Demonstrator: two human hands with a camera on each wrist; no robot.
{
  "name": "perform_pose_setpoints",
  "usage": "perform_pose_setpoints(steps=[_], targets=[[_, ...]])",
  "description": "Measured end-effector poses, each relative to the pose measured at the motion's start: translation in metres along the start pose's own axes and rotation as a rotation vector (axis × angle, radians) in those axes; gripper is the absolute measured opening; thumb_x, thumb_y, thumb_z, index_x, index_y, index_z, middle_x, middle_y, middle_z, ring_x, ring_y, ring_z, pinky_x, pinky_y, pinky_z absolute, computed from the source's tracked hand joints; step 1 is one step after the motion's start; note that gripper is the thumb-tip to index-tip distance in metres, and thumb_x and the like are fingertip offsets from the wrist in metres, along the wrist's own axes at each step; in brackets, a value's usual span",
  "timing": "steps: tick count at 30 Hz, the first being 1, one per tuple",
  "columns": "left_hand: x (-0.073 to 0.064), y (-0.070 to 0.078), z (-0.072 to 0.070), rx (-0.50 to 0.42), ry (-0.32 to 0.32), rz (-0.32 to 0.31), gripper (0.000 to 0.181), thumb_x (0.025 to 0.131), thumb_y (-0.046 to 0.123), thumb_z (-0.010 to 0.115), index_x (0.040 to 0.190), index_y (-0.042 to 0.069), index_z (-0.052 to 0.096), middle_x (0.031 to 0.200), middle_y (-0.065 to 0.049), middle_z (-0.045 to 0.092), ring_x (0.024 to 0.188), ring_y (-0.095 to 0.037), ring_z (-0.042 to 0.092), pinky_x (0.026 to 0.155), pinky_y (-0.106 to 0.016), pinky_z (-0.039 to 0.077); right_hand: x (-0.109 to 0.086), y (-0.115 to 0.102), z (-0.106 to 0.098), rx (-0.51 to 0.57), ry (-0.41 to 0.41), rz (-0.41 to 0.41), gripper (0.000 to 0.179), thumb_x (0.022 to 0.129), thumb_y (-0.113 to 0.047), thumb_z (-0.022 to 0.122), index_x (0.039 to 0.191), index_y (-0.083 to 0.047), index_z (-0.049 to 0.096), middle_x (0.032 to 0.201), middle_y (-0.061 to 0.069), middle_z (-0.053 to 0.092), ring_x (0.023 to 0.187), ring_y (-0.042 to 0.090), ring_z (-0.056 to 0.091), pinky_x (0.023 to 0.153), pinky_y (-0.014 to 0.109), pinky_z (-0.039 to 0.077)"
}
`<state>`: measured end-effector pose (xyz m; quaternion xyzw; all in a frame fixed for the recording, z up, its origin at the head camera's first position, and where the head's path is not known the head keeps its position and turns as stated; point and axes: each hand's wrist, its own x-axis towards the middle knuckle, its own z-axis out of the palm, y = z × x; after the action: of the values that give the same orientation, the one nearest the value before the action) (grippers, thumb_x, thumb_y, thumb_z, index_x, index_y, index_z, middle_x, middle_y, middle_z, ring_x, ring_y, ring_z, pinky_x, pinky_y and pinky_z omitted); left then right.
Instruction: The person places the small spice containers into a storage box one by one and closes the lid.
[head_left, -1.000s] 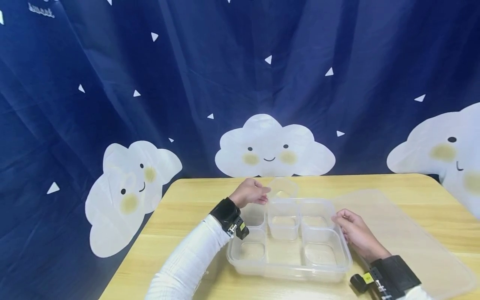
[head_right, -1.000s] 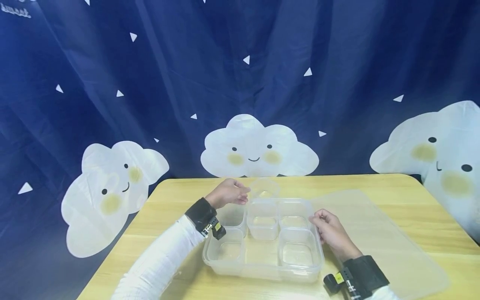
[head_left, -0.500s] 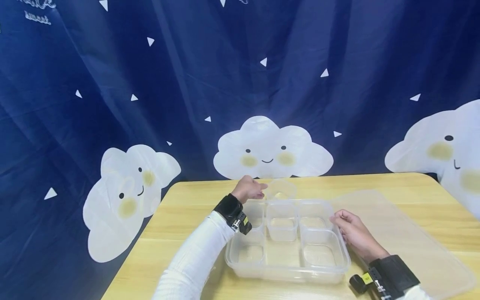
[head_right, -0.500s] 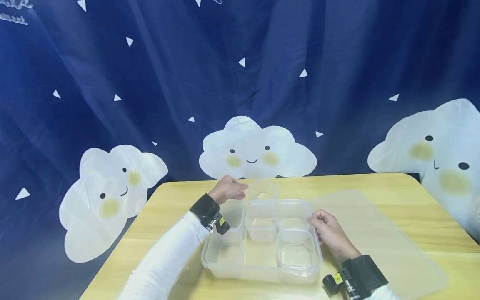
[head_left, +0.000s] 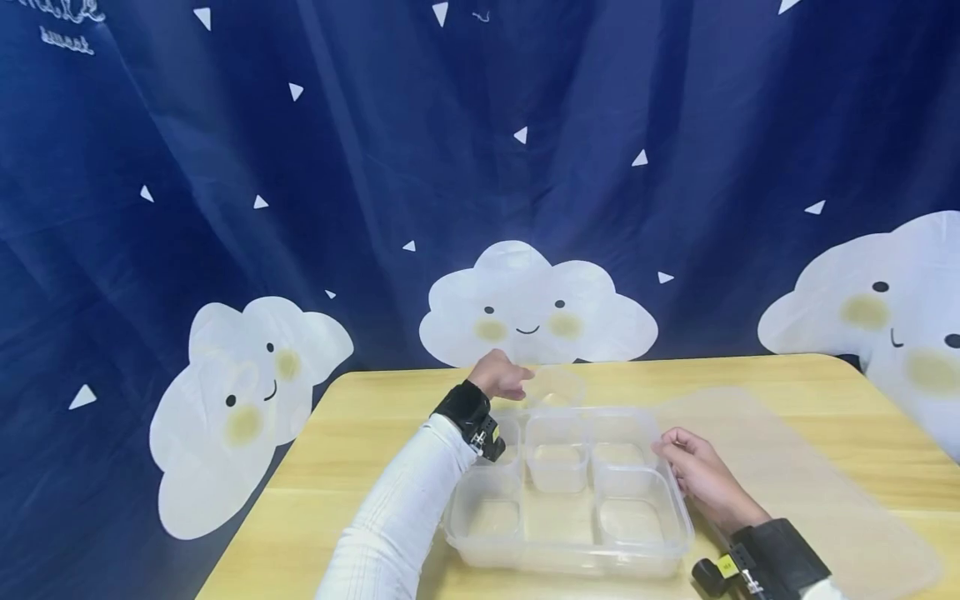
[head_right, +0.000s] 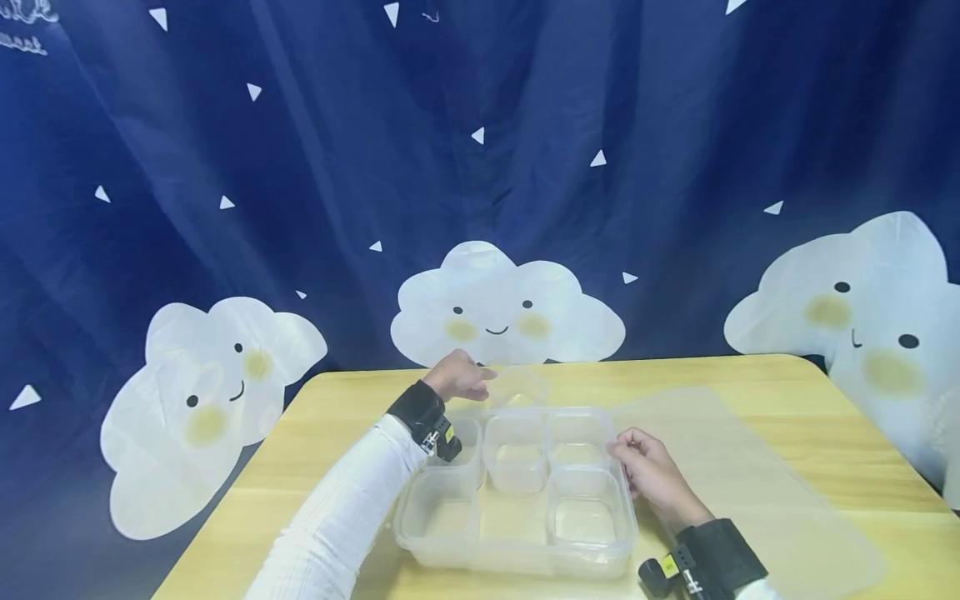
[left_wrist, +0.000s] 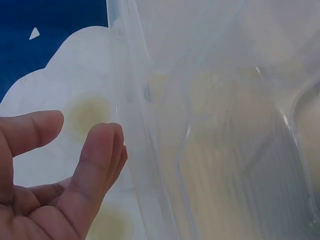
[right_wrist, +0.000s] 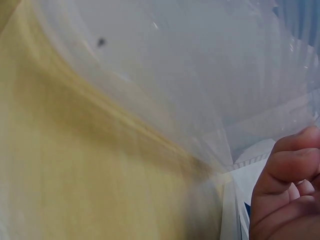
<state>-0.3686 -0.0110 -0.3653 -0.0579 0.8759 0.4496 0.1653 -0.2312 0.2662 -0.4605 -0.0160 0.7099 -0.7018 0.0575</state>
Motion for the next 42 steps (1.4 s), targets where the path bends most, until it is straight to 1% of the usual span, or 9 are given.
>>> perform_pose_setpoints(steps=[5,12,17,22,26,34,37,39,42], targets=[[0.008,0.000,0.000,0.058,0.013,-0.012,0.047,0.088,0.014,0.071,0.124,-0.008,0.051,0.107,-0.015,0.059,0.070,-0.020,0.069,0.066,-0.025,0.057,-0.001,0.001,0.000,0.005,0.004,-0.009,0.012,0.097,-0.011,0.051,0.090,-0.002,0.046,0.065,-0.005,0.035,0.051,0.007,0.036,0.046,0.020,0.035],[0.018,0.000,-0.001,0.151,0.024,-0.012,0.043,0.087,0.010,0.071,0.121,-0.008,0.052,0.091,-0.015,0.058,0.063,-0.020,0.068,0.057,-0.024,0.057,-0.001,0.001,0.001,0.025,0.002,-0.023,0.013,0.096,-0.010,0.052,0.089,-0.003,0.045,0.064,-0.005,0.035,0.050,0.007,0.036,0.045,0.020,0.034],[0.024,-0.004,0.000,0.176,0.009,-0.021,0.038,0.087,0.009,0.071,0.116,-0.008,0.054,0.087,-0.015,0.059,0.057,-0.018,0.066,0.054,-0.024,0.056,0.000,0.002,0.002,0.024,-0.004,-0.021,0.013,0.096,-0.010,0.052,0.088,-0.003,0.044,0.063,-0.005,0.034,0.050,0.007,0.035,0.045,0.020,0.034],[0.030,-0.006,0.001,0.212,-0.004,-0.020,0.032,0.086,0.009,0.071,0.110,-0.009,0.057,0.083,-0.014,0.062,0.056,-0.018,0.066,0.053,-0.023,0.055,0.000,0.003,0.001,0.025,-0.011,-0.021,0.014,0.097,-0.010,0.052,0.089,-0.003,0.044,0.062,-0.006,0.033,0.049,0.007,0.034,0.045,0.020,0.034],[0.033,-0.005,0.003,0.261,-0.006,-0.013,0.028,0.086,0.010,0.071,0.104,-0.009,0.060,0.078,-0.011,0.065,0.054,-0.017,0.066,0.053,-0.022,0.055,0.001,0.002,0.001,0.032,-0.017,-0.028,0.013,0.096,-0.009,0.052,0.089,-0.002,0.044,0.061,-0.006,0.033,0.049,0.006,0.034,0.045,0.019,0.034],[0.034,-0.005,0.004,0.334,-0.007,0.006,0.027,0.086,0.010,0.071,0.103,-0.008,0.062,0.071,-0.008,0.066,0.050,-0.014,0.064,0.055,-0.022,0.055,0.000,0.001,0.002,0.031,-0.015,-0.037,0.012,0.096,-0.008,0.051,0.089,-0.002,0.044,0.061,-0.006,0.034,0.048,0.006,0.034,0.045,0.019,0.033],[0.034,-0.006,0.004,0.369,0.000,0.007,0.024,0.085,0.010,0.072,0.100,-0.007,0.064,0.070,-0.007,0.067,0.049,-0.013,0.064,0.054,-0.022,0.055,0.000,0.001,0.002,0.032,-0.012,-0.032,0.012,0.096,-0.009,0.051,0.088,-0.002,0.044,0.061,-0.006,0.034,0.048,0.006,0.034,0.045,0.018,0.033],[0.034,-0.007,0.005,0.374,0.002,0.008,0.023,0.084,0.009,0.073,0.099,-0.007,0.064,0.070,-0.007,0.066,0.049,-0.013,0.064,0.054,-0.022,0.055,0.000,0.002,0.003,0.033,-0.008,-0.029,0.012,0.096,-0.008,0.051,0.088,-0.002,0.044,0.061,-0.007,0.034,0.048,0.006,0.034,0.045,0.018,0.033],[0.034,-0.009,0.007,0.401,0.011,0.022,0.019,0.082,0.009,0.074,0.091,-0.006,0.066,0.069,-0.005,0.066,0.049,-0.012,0.064,0.054,-0.022,0.055,0.000,0.002,0.003,0.034,-0.005,-0.027,0.012,0.095,-0.008,0.052,0.088,-0.002,0.045,0.061,-0.007,0.035,0.048,0.005,0.035,0.044,0.018,0.033]])
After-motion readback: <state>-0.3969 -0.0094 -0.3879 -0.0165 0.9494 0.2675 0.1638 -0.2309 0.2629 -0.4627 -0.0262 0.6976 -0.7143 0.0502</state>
